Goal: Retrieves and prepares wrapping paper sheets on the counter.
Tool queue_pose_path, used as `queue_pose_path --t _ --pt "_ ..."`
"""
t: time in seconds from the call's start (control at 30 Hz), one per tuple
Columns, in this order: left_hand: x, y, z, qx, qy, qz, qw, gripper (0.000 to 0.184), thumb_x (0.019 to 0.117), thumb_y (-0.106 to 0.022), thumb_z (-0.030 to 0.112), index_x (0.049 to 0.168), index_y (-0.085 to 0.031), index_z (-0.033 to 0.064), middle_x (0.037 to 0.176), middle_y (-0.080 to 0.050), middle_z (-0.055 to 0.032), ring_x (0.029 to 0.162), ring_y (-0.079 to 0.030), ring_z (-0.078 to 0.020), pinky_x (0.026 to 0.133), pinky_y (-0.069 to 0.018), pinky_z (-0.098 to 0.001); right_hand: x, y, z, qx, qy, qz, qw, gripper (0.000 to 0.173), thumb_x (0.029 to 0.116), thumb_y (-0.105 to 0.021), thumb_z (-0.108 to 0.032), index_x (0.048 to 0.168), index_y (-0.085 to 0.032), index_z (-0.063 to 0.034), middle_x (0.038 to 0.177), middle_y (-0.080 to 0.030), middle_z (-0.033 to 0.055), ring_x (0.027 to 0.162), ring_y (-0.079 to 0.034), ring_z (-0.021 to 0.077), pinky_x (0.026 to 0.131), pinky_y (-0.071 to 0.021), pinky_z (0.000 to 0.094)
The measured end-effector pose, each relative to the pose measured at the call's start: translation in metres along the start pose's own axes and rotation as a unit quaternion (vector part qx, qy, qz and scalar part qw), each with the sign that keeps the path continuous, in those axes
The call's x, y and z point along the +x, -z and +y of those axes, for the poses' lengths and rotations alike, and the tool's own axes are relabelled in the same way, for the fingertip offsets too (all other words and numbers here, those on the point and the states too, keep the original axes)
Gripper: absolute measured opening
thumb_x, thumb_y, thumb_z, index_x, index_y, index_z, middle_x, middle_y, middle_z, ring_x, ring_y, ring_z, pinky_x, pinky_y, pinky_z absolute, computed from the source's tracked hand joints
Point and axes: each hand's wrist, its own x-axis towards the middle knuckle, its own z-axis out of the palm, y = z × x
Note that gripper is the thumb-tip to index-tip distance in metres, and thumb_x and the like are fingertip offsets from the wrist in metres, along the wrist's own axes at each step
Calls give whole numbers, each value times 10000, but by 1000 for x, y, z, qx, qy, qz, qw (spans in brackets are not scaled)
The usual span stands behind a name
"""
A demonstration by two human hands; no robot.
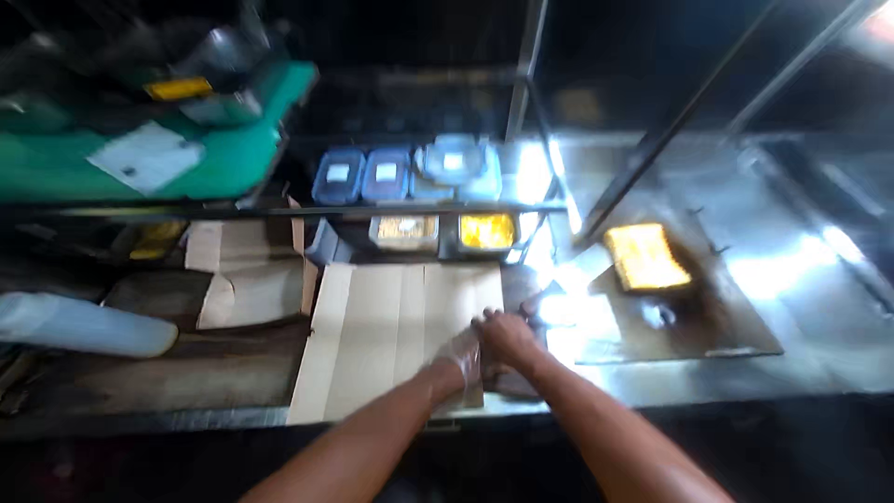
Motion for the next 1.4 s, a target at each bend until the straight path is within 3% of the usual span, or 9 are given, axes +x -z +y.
queue_pose_path --t 0.1,0.23,0.43,0.53,0.63,0.83,1.03,1.27,1.4 --pt "-39 -23 7 23 44 24 998 724 932 -623 436 1454 -484 -46 1505 -482 -255 1400 -465 -405 1135 -395 -578 -20 -8 -6 20 47 -31 998 579 963 -638 -197 1517 -475 -173 1460 -538 189 1328 -519 434 1011 -441 684" --pt "-76 -71 -10 97 47 106 989 796 872 -647 292 1589 -347 124 1636 -347 -150 1471 -381 -360 1149 -331 -601 -51 -35 -2 104 69 24 992 236 1008 -537 -183 1184 -654 -78 1101 -712 175 1067 -686 384 905 -533 623" --pt "-63 -42 -41 123 -34 125 984 384 995 -498 124 1354 -606 36 1338 -627 -211 1257 -595 -385 1022 -498 -545 -83 -113 10 86 132 353 922 291 1005 -543 -74 1210 -745 -114 1224 -744 80 1156 -713 231 987 -589 411" --pt "-54 -21 -40 92 -3 55 994 346 1039 -465 190 1314 -640 74 1294 -653 -193 1234 -616 -366 1024 -504 -543 -96 -124 -3 177 26 230 957 437 1037 -525 -272 1435 -614 -115 1427 -638 63 1357 -577 224 1151 -456 418" --pt "-53 -23 -43 80 -14 69 994 335 1029 -472 177 1282 -665 72 1275 -668 -184 1219 -628 -360 1016 -506 -545 -77 -70 -25 167 -75 83 980 741 898 -628 -630 1514 -491 -244 1286 -687 57 1125 -678 295 896 -552 567" --pt "-68 -33 -69 56 39 119 990 352 969 -581 281 1254 -705 117 1312 -666 -141 1284 -593 -314 1082 -473 -490 -39 -61 -44 29 11 36 999 259 983 -535 -107 1194 -669 -41 1232 -654 172 1169 -630 368 857 -546 548" --pt "-34 32 -79 -113 230 -21 966 639 841 -761 551 1194 -688 23 1222 -674 -214 1185 -630 -369 1018 -487 -581 11 12 -32 97 -153 -137 974 538 775 -814 -509 1092 -734 -81 1161 -704 201 1123 -650 432 897 -490 714" --pt "-1 36 -92 -31 227 -73 971 758 779 -780 639 1177 -679 3 1229 -666 -209 1171 -638 -374 969 -523 -585 38 4 -25 8 -159 -103 982 801 629 -885 -610 1272 -656 -190 1208 -692 145 1071 -675 385 841 -533 643" --pt "-31 28 -84 -82 191 -8 978 614 890 -711 398 1318 -599 -27 1317 -626 -244 1251 -593 -406 1036 -476 -604 23 3 -60 7 -5 -23 1000 867 848 -777 -159 1605 -361 -238 1608 -368 234 1416 -414 498 1030 -389 744"
